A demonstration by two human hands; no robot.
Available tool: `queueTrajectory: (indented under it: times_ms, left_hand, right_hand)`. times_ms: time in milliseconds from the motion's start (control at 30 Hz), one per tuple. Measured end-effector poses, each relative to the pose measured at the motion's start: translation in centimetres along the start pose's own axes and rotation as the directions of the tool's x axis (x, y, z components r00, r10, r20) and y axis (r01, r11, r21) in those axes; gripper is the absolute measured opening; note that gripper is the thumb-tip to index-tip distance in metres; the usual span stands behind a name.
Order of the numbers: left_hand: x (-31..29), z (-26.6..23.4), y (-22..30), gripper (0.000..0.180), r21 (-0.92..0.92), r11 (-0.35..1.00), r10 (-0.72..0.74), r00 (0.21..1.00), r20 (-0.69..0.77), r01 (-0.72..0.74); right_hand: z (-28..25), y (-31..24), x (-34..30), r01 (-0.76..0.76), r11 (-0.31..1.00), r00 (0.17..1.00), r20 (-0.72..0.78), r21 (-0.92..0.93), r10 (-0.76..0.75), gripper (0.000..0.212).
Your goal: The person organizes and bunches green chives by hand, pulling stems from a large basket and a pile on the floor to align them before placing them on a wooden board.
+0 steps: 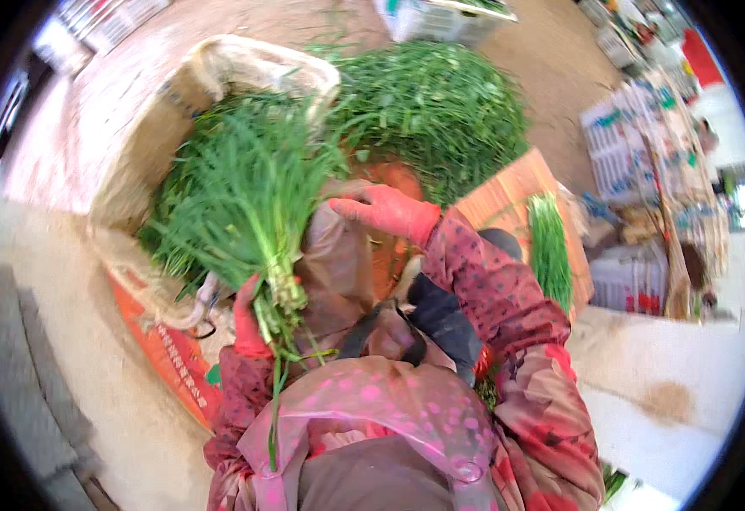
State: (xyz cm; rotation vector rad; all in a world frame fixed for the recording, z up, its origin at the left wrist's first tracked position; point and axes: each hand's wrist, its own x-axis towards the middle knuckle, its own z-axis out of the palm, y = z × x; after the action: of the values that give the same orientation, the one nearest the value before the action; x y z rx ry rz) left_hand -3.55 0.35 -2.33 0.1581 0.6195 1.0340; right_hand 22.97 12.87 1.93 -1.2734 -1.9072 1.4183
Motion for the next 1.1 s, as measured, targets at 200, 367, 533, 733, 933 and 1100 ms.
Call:
queueTrajectory:
  times_ms: [200, 367, 533, 733, 933, 1100]
  left_hand:
    - [-0.1, 3.3, -0.1, 0.049, 0.151, 0.967, 0.223, 0.968, -0.116, -0.205]
    - [0.4, 2.3, 0.3, 0.056, -0.002, 0.979, 0.204, 0.977, 0.068, -0.205]
    - [0.7, 2.7, -0.2, 0.066, 0.147, 0.957, 0.246, 0.968, 0.053, -0.251]
    - [0.8, 3.0, -0.6, 0.053, 0.009, 0.992, 0.128, 0.987, -0.097, -0.128]
    - [0.9, 3.0, -0.6, 0.045, 0.061, 0.997, 0.057, 0.986, -0.160, -0.048]
    - [0.1, 6.5, -0.7, 0.042, 0.271, 0.942, 0.235, 0.965, -0.117, -0.197]
  right_hand:
    - [3.7, -4.4, 1.4, 0.006, 0.966, 0.998, 0.067, -0.259, 0.012, 0.072]
    - [0.0, -3.8, 2.1, -0.394, 0.862, 0.918, 0.185, 0.318, 0.351, 0.071]
    - [-13.5, 5.9, 3.3, -0.289, 0.634, 0.824, -0.152, 0.717, 0.547, 0.086]
    - [-13.1, 3.5, 2.2, -0.512, 0.693, 0.832, 0.091, 0.508, 0.548, 0.083]
    - [-0.9, -2.9, -0.6, -0.519, 0.809, 0.759, 0.585, 0.278, 0.286, 0.077]
    - [1.6, -3.4, -0.7, -0.490, 0.697, 0.820, 0.548, 0.524, 0.165, 0.071]
